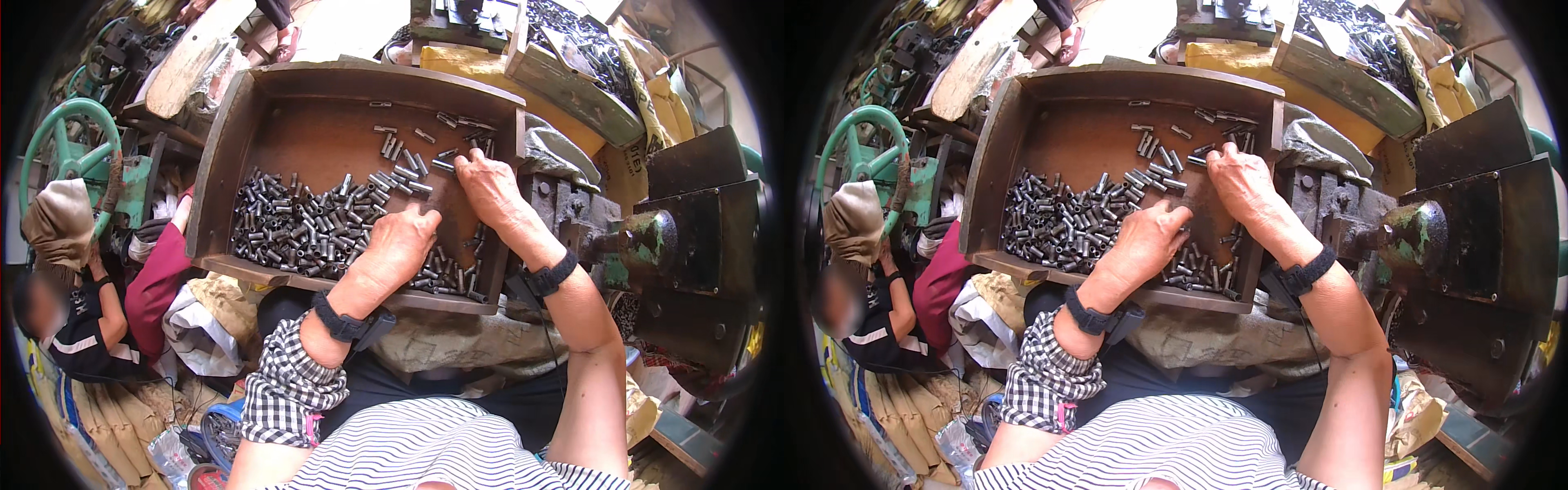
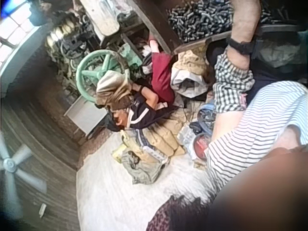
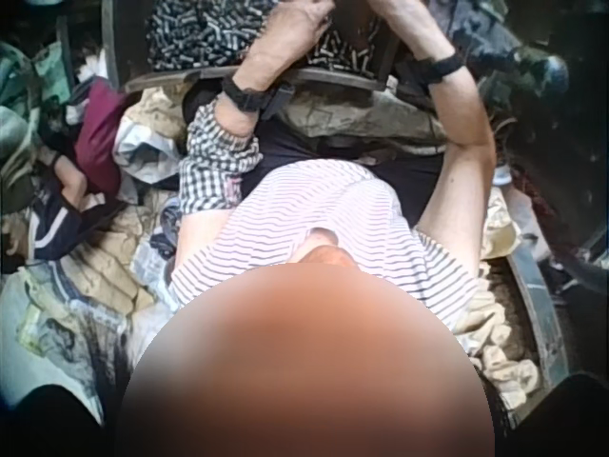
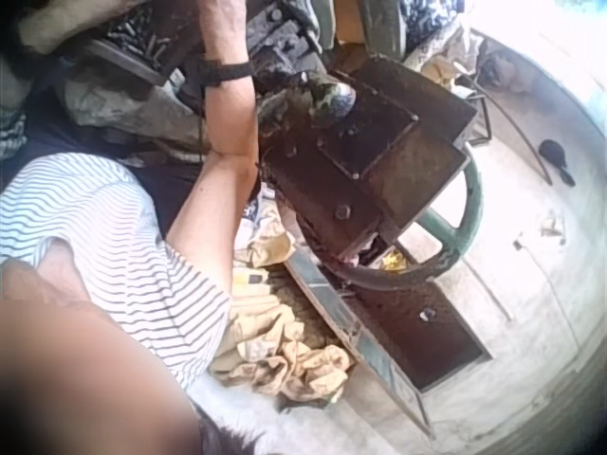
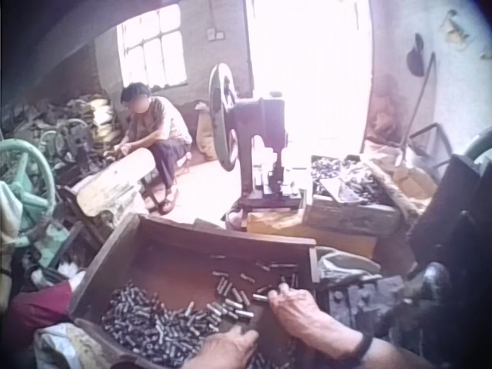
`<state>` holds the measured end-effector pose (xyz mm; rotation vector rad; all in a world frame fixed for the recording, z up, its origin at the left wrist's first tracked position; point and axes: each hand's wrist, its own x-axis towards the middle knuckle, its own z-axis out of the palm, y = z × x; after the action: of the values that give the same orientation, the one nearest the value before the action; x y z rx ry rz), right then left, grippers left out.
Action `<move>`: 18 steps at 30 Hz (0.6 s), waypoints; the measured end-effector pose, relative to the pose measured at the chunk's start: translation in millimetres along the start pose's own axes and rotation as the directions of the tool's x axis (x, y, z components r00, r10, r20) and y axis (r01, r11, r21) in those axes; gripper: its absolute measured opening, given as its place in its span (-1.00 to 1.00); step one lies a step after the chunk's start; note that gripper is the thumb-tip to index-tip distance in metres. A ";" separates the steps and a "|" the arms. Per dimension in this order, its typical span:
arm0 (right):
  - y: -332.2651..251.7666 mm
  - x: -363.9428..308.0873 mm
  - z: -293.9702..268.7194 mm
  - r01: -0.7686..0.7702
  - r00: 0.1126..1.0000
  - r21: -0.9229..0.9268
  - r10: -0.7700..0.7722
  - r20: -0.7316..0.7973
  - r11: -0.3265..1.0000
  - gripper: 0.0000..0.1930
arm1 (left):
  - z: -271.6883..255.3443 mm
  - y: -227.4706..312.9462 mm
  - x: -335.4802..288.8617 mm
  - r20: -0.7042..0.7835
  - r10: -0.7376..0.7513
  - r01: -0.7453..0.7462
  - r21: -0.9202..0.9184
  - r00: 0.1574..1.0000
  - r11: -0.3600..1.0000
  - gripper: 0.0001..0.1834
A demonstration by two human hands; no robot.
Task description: Manually assemble and process small metal components using a stationary industrial press or jig.
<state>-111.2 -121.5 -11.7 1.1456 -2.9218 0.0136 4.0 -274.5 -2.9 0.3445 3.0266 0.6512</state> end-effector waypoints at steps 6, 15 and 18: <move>-11.2 -15.5 -5.7 0.021 0.996 0.017 -0.019 -0.091 1.000 -0.90 | 7.7 6.1 2.6 0.048 0.056 -0.065 0.221 0.997 0.973 -0.93; -28.3 -92.1 -23.7 -0.153 0.943 0.901 0.331 0.011 0.407 -0.79 | 14.6 14.1 4.7 0.046 0.006 -0.012 0.148 0.999 0.989 -0.85; -28.3 -115.3 -32.9 -0.268 0.917 0.962 0.318 0.239 0.048 -0.74 | 11.2 17.4 3.7 -0.047 0.052 -0.058 -0.136 0.998 0.989 -0.83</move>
<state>-7.5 -63.6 20.7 0.2829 -2.7429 2.3004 4.8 -253.7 -6.0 0.4145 3.0001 0.8768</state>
